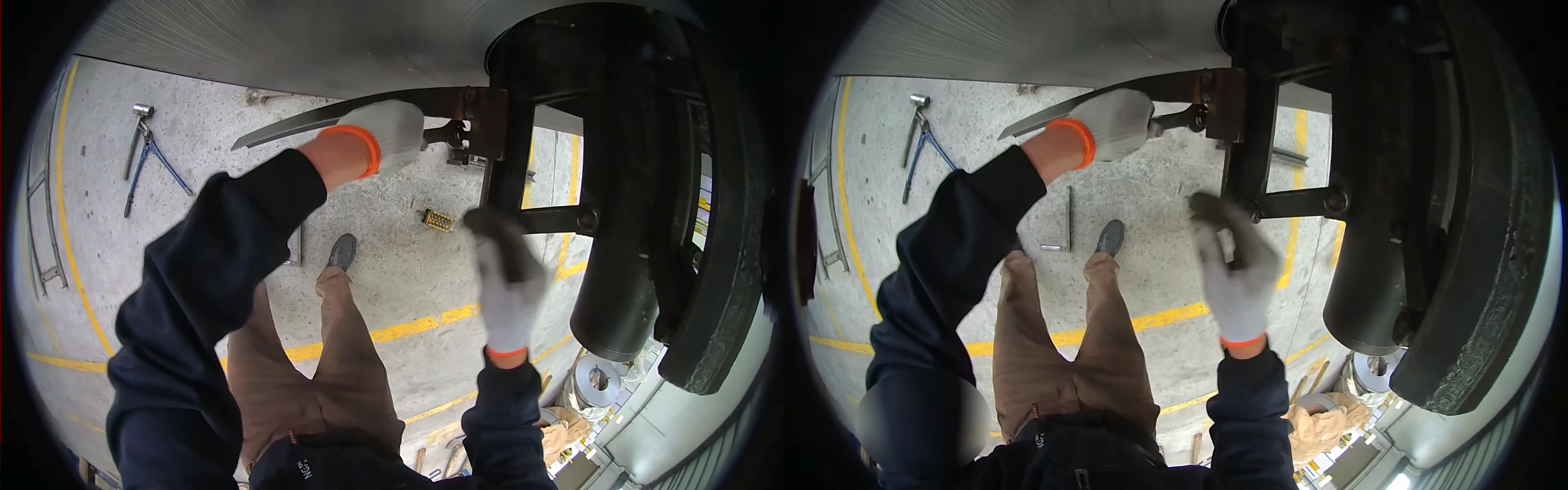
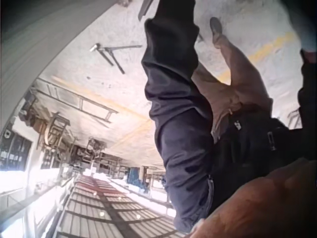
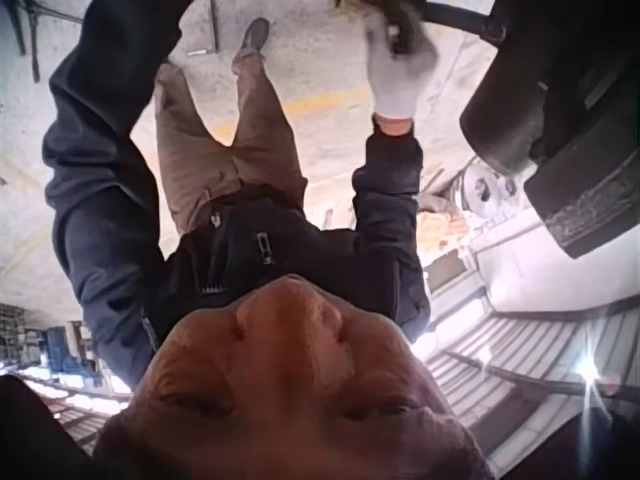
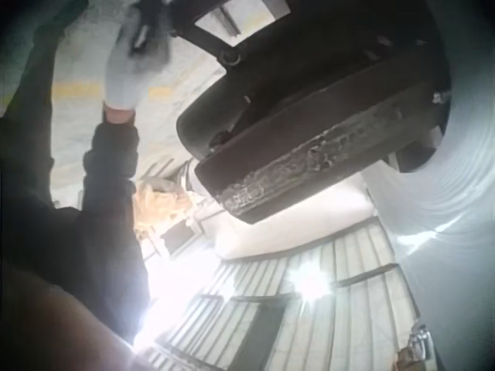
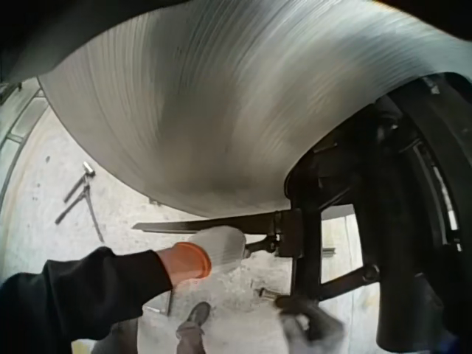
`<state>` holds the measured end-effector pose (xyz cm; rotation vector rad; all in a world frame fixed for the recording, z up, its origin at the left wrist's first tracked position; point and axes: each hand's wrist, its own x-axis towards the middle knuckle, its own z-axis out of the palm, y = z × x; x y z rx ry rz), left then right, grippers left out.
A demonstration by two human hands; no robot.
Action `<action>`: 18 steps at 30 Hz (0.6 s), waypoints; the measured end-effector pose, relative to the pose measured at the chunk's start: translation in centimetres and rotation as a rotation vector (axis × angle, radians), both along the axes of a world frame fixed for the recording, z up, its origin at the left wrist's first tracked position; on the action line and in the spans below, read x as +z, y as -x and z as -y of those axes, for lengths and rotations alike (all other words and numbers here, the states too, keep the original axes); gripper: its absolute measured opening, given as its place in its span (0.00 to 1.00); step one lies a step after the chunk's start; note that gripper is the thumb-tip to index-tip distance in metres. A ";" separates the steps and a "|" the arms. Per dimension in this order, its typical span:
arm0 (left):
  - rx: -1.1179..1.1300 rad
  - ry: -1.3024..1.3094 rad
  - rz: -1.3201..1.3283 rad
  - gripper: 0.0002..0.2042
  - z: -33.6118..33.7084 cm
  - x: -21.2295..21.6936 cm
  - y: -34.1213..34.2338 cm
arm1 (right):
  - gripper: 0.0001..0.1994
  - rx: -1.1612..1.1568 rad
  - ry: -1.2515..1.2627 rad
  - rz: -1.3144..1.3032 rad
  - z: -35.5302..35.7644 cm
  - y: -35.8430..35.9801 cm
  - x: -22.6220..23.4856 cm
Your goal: The recorder uses an overhead crane to position a large metal coil onto a spindle, then secures it using manual tools and brackets.
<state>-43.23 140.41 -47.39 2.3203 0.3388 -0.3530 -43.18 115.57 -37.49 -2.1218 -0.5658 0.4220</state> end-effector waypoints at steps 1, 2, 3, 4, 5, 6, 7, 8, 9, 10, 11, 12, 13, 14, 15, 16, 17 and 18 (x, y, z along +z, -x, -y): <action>-0.048 -0.020 -0.019 0.19 0.4 -0.3 -1.0 | 0.15 -0.009 0.012 0.234 -0.6 -1.2 1.6; -0.083 -0.054 -0.053 0.19 0.3 -1.0 -2.2 | 0.14 -0.011 0.113 0.415 -1.6 -2.6 2.9; -0.086 -0.107 -0.103 0.19 -0.9 -1.0 -2.0 | 0.14 0.011 0.146 0.498 -4.5 -3.7 4.4; -0.125 -0.115 -0.069 0.20 -0.2 -1.0 -2.7 | 0.17 0.033 0.223 0.643 -4.5 -5.4 3.4; -0.144 -0.139 -0.057 0.20 -0.3 -1.0 -2.6 | 0.20 0.073 0.276 0.770 -4.3 -7.1 1.7; -0.165 -0.163 -0.045 0.21 -0.3 -1.1 -2.6 | 0.25 0.093 0.423 0.878 -4.0 -8.4 -0.5; -0.198 -0.182 -0.025 0.21 0.1 -1.3 -3.2 | 0.31 0.105 0.583 0.988 -3.6 -9.5 -2.0; -0.112 -0.017 -0.100 0.21 0.4 -1.2 -2.8 | 0.35 0.031 0.660 0.562 -5.1 -9.4 -1.3; -0.027 0.148 -0.174 0.20 1.1 -1.2 -1.9 | 0.37 0.046 0.726 0.593 -5.0 -10.6 -2.9; 0.042 0.323 -0.233 0.19 2.4 -0.8 -1.5 | 0.38 0.046 0.809 0.634 -3.7 -12.6 -4.9; 0.136 0.433 -0.188 0.18 4.3 -2.5 -0.3 | 0.40 0.025 0.805 0.582 -4.8 -12.5 -5.0; 0.200 0.551 -0.128 0.17 6.6 -3.8 0.4 | 0.41 -0.020 0.816 0.538 -5.2 -12.6 -4.5; 0.452 0.560 0.039 0.18 10.7 -7.0 1.1 | 0.42 -0.012 0.805 0.570 -6.4 -12.3 -4.9; 0.697 0.543 0.152 0.18 14.8 -8.9 0.4 | 0.42 -0.011 0.800 0.599 -7.4 -11.8 -5.3; 0.862 0.623 0.254 0.19 18.1 -11.1 -2.2 | 0.42 -0.022 0.812 0.643 -8.1 -11.4 -5.6; 1.020 0.699 0.345 0.19 20.7 -12.5 -4.3 | 0.42 -0.007 0.754 0.738 -8.0 -11.6 -6.3; 1.049 0.729 0.419 0.19 21.9 -11.4 -5.1 | 0.42 -0.024 0.717 0.821 -6.3 -12.0 -6.6; 0.940 0.701 0.381 0.19 21.7 -12.8 -4.1 | 0.42 -0.045 0.723 0.741 -6.3 -11.9 -6.0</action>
